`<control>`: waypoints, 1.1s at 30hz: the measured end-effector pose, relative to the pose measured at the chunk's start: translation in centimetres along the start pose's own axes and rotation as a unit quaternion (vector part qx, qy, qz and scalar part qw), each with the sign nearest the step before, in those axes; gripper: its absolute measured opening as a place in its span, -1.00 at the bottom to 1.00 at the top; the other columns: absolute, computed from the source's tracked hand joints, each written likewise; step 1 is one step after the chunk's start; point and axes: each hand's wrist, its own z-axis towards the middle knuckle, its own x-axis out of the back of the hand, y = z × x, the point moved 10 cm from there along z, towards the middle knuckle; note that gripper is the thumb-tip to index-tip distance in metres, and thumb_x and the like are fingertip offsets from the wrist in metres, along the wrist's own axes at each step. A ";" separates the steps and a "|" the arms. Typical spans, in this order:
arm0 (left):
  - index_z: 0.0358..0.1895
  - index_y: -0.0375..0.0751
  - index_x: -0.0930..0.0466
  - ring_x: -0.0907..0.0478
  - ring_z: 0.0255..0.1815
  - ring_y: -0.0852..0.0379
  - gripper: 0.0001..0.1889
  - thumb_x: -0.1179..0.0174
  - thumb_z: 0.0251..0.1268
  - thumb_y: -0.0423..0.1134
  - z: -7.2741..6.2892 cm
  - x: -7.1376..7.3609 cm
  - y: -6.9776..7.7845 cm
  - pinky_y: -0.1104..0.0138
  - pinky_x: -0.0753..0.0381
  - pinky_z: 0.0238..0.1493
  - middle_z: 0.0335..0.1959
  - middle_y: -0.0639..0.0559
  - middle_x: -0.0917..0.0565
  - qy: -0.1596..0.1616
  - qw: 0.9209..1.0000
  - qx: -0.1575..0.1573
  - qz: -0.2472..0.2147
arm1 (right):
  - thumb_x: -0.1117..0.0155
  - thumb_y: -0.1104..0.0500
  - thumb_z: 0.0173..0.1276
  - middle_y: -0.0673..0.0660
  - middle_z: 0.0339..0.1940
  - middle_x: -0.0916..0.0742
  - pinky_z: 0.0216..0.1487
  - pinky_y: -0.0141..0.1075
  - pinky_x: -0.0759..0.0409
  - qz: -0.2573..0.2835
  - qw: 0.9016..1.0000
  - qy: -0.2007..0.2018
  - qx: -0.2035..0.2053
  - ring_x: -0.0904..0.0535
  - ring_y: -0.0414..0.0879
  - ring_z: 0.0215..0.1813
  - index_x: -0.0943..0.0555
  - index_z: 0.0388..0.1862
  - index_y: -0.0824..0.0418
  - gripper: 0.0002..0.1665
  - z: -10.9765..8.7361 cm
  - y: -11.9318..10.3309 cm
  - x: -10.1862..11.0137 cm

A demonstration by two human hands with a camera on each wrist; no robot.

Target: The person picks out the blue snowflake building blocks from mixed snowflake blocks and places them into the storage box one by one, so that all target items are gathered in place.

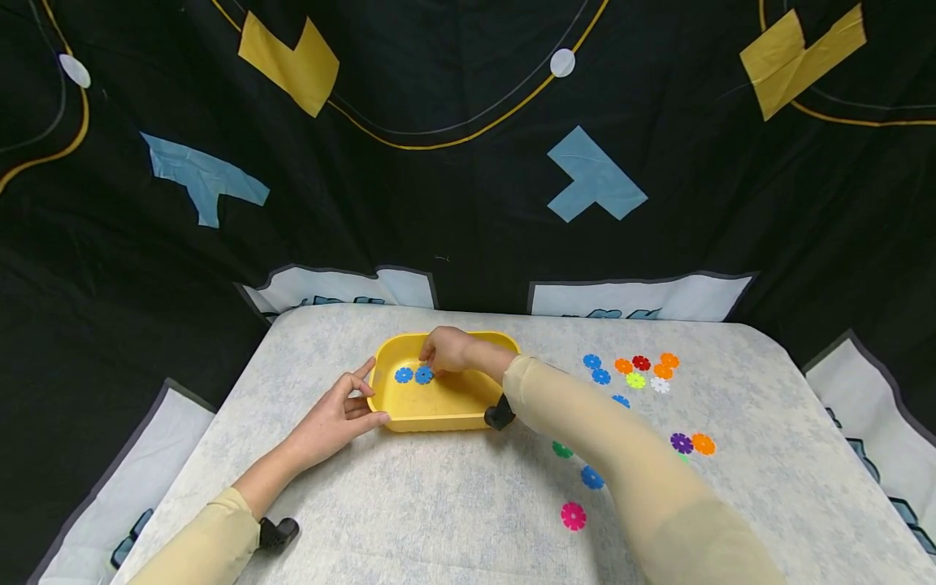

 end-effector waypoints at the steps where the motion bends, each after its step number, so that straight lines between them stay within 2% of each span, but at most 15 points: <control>1: 0.04 -0.35 -0.24 -0.47 0.37 -0.24 -0.42 -0.42 0.33 -0.06 0.0 0.0 0.0 0.33 -0.59 0.20 0.69 -0.04 0.08 0.001 1.000 -0.001 0.001 | -0.36 0.40 0.38 0.09 -0.04 -0.74 0.09 -0.41 -0.61 0.000 1.000 -0.001 0.004 -0.59 -0.11 -0.08 -0.67 0.20 0.30 -0.59 0.0 0.0 0.1; 6: 0.06 -0.35 -0.25 -0.47 0.38 -0.23 -0.41 -0.43 0.32 -0.06 0.1 0.0 0.1 0.36 -0.59 0.20 0.69 -0.01 0.08 -0.001 1.000 0.001 -0.001 | -0.35 0.38 0.41 0.14 0.08 -0.75 0.20 -0.35 -0.59 -0.007 1.000 -0.009 0.019 -0.62 -0.11 0.04 -0.64 0.24 0.31 -0.57 -0.5 0.0 0.5; 11: 0.06 -0.34 -0.26 -0.47 0.37 -0.23 -0.39 -0.44 0.30 -0.03 0.1 -0.1 0.1 0.35 -0.59 0.19 0.69 0.01 0.08 -0.003 1.000 0.005 0.002 | -0.35 0.35 0.42 0.12 0.09 -0.76 0.20 -0.36 -0.57 0.004 0.999 -0.009 0.031 -0.63 -0.12 0.08 -0.64 0.25 0.30 -0.57 -1.6 0.4 1.5; 17: 0.05 -0.28 -0.28 -0.54 0.32 -0.16 -0.38 -0.45 0.26 0.05 0.1 0.1 0.2 0.34 -0.61 0.17 0.69 0.04 0.05 0.009 0.999 0.014 0.030 | -0.32 0.37 0.44 0.18 0.13 -0.73 0.19 -0.33 -0.60 0.049 0.997 0.003 0.062 -0.61 -0.07 0.08 -0.61 0.29 0.34 -0.56 -4.1 0.5 3.7; 22: 0.01 -0.26 -0.30 -0.57 0.28 -0.16 -0.37 -0.47 0.23 0.07 0.1 0.3 0.6 0.34 -0.64 0.13 0.68 0.02 0.02 0.020 0.999 -0.001 0.042 | -0.31 0.37 0.45 0.21 0.16 -0.73 0.16 -0.34 -0.62 0.073 0.993 0.029 0.087 -0.61 -0.06 0.09 -0.63 0.28 0.28 -0.58 -6.6 0.5 5.9; 28: -0.02 -0.24 -0.30 -0.57 0.27 -0.19 -0.41 -0.48 0.23 0.02 0.0 0.2 0.6 0.36 -0.66 0.08 0.68 0.01 0.04 0.028 0.999 -0.019 0.037 | -0.33 0.32 0.46 0.14 0.14 -0.74 0.15 -0.30 -0.65 0.099 0.990 0.051 0.081 -0.63 -0.07 0.09 -0.66 0.24 0.18 -0.61 -9.7 1.7 8.1; 33: -0.01 -0.26 -0.30 -0.56 0.29 -0.20 -0.41 -0.48 0.23 0.02 0.0 0.1 0.6 0.37 -0.65 0.09 0.68 0.00 0.03 0.027 0.999 -0.020 0.031 | -0.32 0.31 0.48 0.08 0.14 -0.73 0.20 -0.16 -0.65 0.137 0.987 0.070 0.053 -0.64 -0.04 0.10 -0.66 0.24 0.14 -0.61 -12.4 4.3 9.7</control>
